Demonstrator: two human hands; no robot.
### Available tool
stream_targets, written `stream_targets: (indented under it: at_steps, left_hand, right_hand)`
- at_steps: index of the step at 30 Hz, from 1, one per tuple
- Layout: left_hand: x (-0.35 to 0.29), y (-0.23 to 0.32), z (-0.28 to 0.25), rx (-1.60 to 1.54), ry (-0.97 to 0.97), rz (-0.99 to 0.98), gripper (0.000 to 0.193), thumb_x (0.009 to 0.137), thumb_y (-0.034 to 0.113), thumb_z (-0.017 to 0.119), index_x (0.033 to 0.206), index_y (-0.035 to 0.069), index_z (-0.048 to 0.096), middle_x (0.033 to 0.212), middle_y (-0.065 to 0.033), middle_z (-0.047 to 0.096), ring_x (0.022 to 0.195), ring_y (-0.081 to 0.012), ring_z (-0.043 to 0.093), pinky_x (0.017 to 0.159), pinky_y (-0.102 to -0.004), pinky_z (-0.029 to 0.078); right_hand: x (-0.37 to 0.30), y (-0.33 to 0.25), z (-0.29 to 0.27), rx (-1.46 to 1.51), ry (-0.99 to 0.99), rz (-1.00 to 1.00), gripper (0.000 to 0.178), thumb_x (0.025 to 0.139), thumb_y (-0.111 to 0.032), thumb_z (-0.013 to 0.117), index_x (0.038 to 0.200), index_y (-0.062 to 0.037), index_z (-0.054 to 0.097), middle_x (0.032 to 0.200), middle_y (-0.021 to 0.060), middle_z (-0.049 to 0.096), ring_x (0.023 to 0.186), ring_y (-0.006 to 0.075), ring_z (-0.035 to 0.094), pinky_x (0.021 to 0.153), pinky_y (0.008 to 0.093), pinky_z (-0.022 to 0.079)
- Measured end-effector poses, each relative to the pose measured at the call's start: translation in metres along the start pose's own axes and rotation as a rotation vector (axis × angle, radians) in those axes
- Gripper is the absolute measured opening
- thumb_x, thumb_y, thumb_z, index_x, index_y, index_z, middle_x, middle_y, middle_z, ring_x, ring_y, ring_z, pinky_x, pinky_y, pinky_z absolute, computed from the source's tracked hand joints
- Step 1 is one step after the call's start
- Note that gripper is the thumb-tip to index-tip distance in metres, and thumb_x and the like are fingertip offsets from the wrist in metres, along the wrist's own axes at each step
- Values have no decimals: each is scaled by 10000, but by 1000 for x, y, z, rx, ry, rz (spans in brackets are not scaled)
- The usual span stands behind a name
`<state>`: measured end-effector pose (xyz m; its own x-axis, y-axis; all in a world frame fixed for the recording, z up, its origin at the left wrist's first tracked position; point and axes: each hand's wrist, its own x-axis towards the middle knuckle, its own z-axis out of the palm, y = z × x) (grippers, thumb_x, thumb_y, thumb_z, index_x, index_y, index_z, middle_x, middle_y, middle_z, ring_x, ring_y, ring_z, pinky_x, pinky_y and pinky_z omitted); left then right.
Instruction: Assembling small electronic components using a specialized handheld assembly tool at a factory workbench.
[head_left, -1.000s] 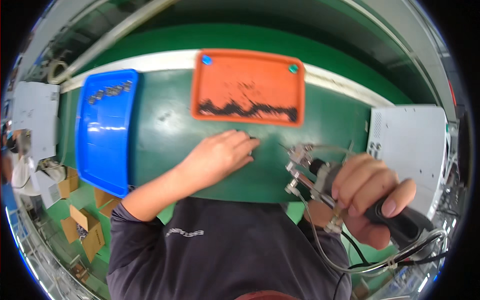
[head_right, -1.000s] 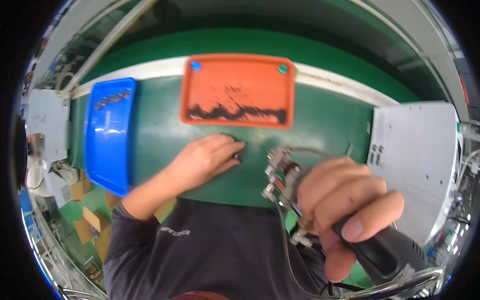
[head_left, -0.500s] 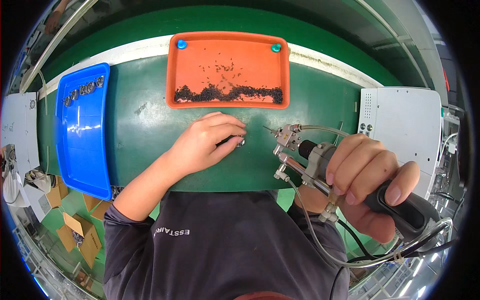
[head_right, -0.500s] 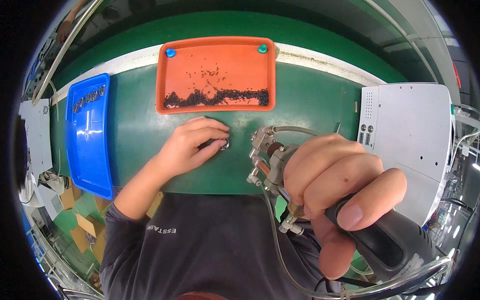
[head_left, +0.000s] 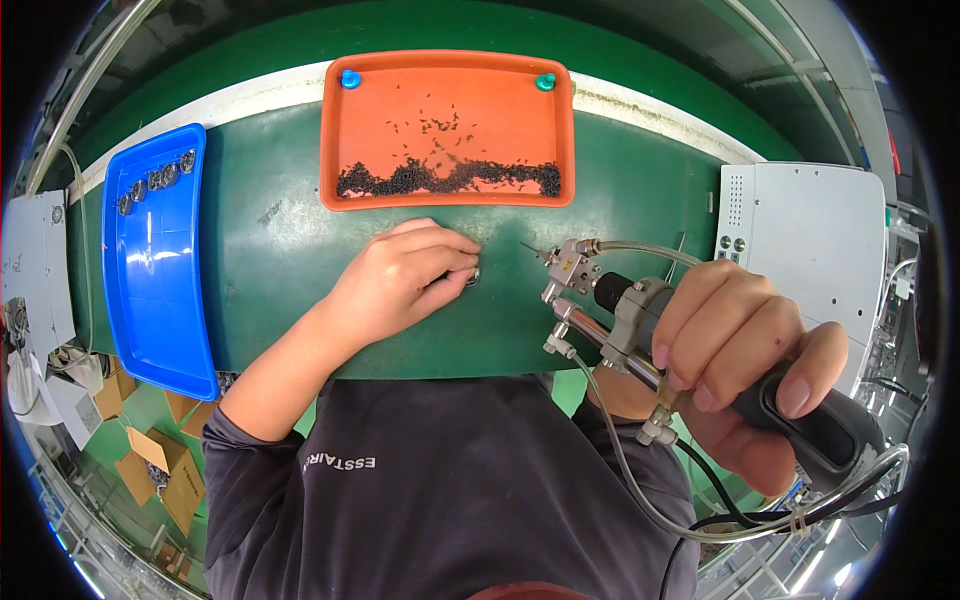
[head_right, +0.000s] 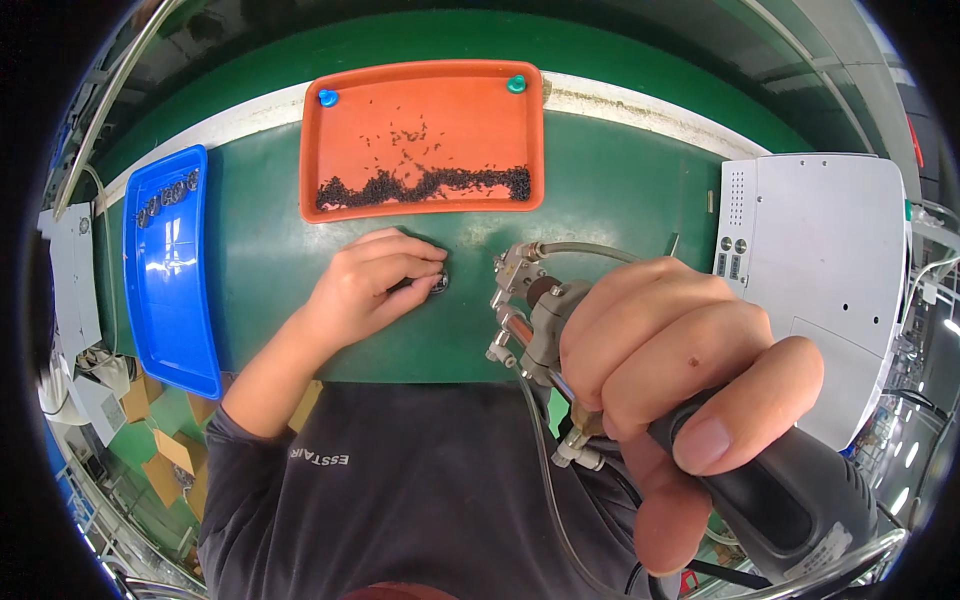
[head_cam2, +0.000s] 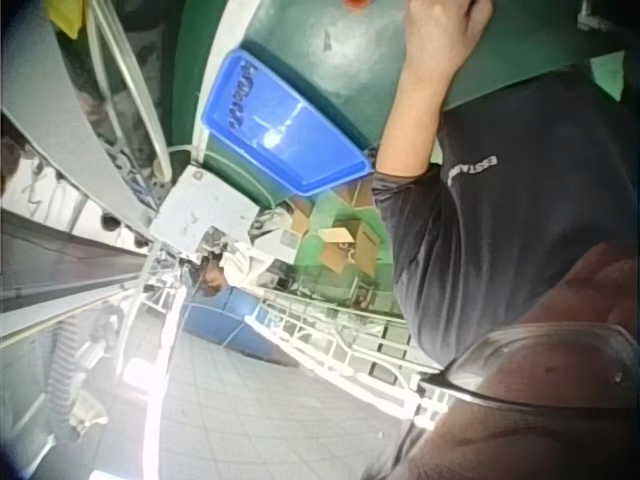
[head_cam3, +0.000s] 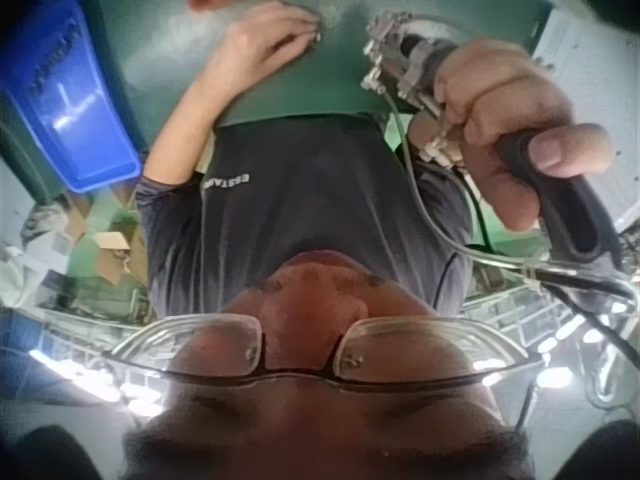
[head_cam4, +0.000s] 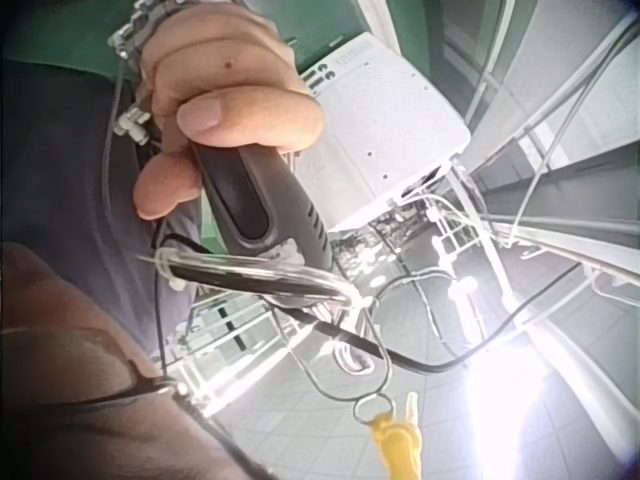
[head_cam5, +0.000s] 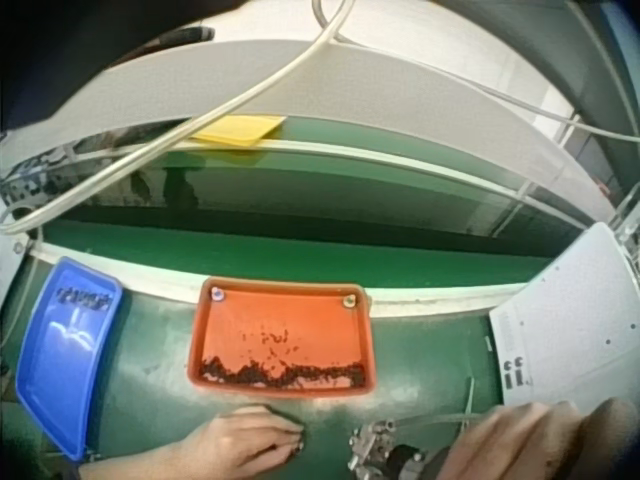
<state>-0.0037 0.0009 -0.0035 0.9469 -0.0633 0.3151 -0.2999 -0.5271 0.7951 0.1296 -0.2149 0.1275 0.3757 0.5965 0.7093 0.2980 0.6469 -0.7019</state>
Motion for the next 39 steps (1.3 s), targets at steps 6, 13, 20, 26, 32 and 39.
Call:
stream_targets:
  at_steps: [6, 13, 20, 26, 32, 39]
  left_hand:
    - [-1, 11, -7, -25, 46, -48, 242, 757, 105, 837, 937, 27, 696, 1068, -92, 701, 944, -295, 686, 811, -393, 569]
    - [-5, -1, -12, 188, -58, 138, 225, 701, 110, 841, 887, 79, 719, 1060, -33, 677, 904, -235, 648, 742, -358, 516]
    - [-2, 1, 10, 205, -10, 188, 137, 750, 103, 814, 869, 65, 758, 1054, -28, 702, 848, -223, 643, 711, -360, 511]
    - [-1, 9, 9, 50, 84, 206, 269, 685, 174, 877, 892, 75, 736, 999, -38, 662, 844, -222, 625, 696, -367, 489]
    - [21, 19, 22, 129, 165, 213, 249, 718, 171, 845, 888, 100, 679, 936, -14, 591, 850, -202, 598, 715, -354, 457]
    - [27, 22, 7, 233, 187, 290, 132, 760, 126, 812, 842, 110, 711, 864, 13, 621, 810, -184, 609, 682, -343, 445]
  right_hand:
    - [-2, -1, 1, -6, 7, -5, 441, 952, -461, 719, 1157, -127, 517, 726, 19, 598, 554, 138, 584, 512, 280, 486]
    - [-3, 3, 7, 67, 29, -18, 444, 950, -452, 730, 1163, -118, 530, 726, 25, 601, 555, 132, 580, 510, 270, 493]
    - [-3, 4, 11, 68, 52, 11, 440, 969, -466, 697, 1176, -112, 537, 727, 25, 596, 567, 129, 568, 510, 263, 484]
    - [-2, 0, 14, 56, 70, 3, 434, 988, -473, 661, 1180, -105, 537, 726, 24, 579, 579, 126, 551, 521, 261, 478]
    - [-5, -6, 16, 58, 100, -55, 461, 960, -461, 710, 1149, -109, 481, 704, 18, 573, 521, 151, 573, 468, 290, 505]
    - [-7, -7, 13, 38, 151, -92, 448, 963, -465, 704, 1108, -104, 482, 709, 17, 571, 533, 153, 573, 474, 292, 505]
